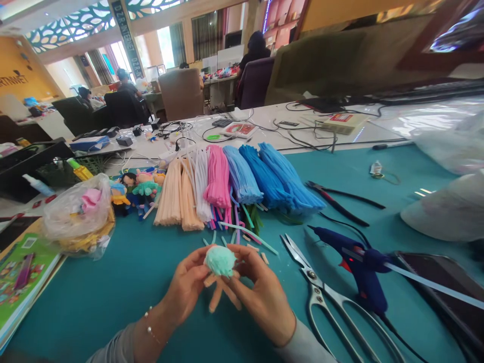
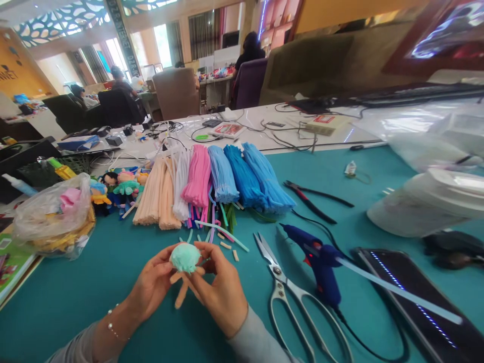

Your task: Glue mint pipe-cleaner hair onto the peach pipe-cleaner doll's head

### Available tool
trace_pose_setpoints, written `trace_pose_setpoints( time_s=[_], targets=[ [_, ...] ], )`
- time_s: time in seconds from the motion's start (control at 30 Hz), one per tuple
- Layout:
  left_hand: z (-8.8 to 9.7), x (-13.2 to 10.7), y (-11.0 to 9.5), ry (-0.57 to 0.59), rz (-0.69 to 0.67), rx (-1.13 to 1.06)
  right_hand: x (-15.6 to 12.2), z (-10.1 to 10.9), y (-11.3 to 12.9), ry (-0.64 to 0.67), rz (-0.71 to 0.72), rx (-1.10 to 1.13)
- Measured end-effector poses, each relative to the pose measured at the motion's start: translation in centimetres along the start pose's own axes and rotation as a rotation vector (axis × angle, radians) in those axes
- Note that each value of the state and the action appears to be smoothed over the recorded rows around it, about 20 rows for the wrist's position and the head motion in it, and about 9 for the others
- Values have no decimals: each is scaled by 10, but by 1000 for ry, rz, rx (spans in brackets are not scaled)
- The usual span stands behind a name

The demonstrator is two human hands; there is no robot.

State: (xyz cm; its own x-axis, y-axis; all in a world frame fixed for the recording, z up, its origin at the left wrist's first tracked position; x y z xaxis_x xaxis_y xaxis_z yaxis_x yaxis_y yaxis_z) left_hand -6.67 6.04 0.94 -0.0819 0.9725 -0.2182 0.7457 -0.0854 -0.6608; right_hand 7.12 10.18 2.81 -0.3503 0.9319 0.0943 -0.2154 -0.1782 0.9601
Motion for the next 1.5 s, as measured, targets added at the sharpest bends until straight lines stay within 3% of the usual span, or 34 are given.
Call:
trace_pose_setpoints(
  time_s=[0.13, 0.47, 0.67, 0.8, 0.93, 1.13, 1.33, 1.5],
  targets=[
    [1, 1, 3, 51, 11, 1, -1, -1, 3, -40, 125, -186],
    [2, -9, -4, 122, -155, 219, 1, 20, 13, 13, 259, -95],
    [7, -12, -12, 139, -215, 160, 11, 52, 3, -377, 117, 68],
    [15, -6, -30, 66, -301, 45, 16, 70, -4, -483, 104, -7],
    [19, 0, -37, -33, -282, -29, 21, 73, -6, -370, 117, -196],
    [13, 1, -30, -68, -236, 25, 23, 48, -13, -121, 182, -592],
    [5, -8, -19, -20, -270, 146, 19, 29, -25, -80, 201, -858],
    [1, -13, -12, 34, -390, 257, 19, 26, -22, -99, 254, -902]
  ],
)
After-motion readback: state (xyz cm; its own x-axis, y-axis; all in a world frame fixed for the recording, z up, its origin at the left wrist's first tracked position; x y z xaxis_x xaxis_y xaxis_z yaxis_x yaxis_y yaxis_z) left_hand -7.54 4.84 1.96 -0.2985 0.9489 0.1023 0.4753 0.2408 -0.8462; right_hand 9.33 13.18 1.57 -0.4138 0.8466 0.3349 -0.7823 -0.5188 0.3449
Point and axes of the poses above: each hand's wrist, its own x-axis towards the middle knuckle, its own z-axis out of the back of the hand, y = z × x, the point moved 3 cm from there along x, towards the middle knuckle, and after that the axes turned 9 degrees about -x, right-handed, at the moved point
